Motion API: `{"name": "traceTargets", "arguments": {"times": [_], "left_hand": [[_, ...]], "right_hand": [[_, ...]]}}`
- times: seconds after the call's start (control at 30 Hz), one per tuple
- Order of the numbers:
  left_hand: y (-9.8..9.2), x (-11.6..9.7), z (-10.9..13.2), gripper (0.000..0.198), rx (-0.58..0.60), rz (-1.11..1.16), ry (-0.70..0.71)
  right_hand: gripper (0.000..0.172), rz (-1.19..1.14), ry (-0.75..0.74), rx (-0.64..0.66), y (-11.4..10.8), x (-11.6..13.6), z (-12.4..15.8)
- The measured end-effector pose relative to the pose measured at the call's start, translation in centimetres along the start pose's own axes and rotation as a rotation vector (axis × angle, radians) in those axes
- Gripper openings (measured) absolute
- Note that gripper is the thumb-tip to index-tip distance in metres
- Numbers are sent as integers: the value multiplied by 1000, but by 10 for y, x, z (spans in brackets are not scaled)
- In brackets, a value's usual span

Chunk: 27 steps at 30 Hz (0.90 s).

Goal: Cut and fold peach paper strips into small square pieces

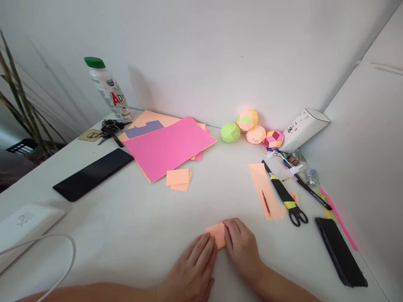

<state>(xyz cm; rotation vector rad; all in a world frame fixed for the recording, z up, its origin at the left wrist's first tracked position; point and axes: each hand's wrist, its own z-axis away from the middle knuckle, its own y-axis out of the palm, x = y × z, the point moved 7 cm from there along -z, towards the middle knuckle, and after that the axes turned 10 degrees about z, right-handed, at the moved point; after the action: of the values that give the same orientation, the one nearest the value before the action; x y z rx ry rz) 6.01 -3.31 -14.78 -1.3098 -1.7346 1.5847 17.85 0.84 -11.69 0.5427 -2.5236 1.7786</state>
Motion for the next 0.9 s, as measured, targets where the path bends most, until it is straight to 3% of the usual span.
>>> {"name": "traceTargets", "arguments": {"times": [0.6, 0.9], "left_hand": [[2, 0, 1, 47, 31, 18, -11], [8, 3, 0, 51, 75, 51, -21]], "right_hand": [[19, -17, 15, 0, 2, -3, 3], [14, -163, 75, 12, 1, -10, 8]]}}
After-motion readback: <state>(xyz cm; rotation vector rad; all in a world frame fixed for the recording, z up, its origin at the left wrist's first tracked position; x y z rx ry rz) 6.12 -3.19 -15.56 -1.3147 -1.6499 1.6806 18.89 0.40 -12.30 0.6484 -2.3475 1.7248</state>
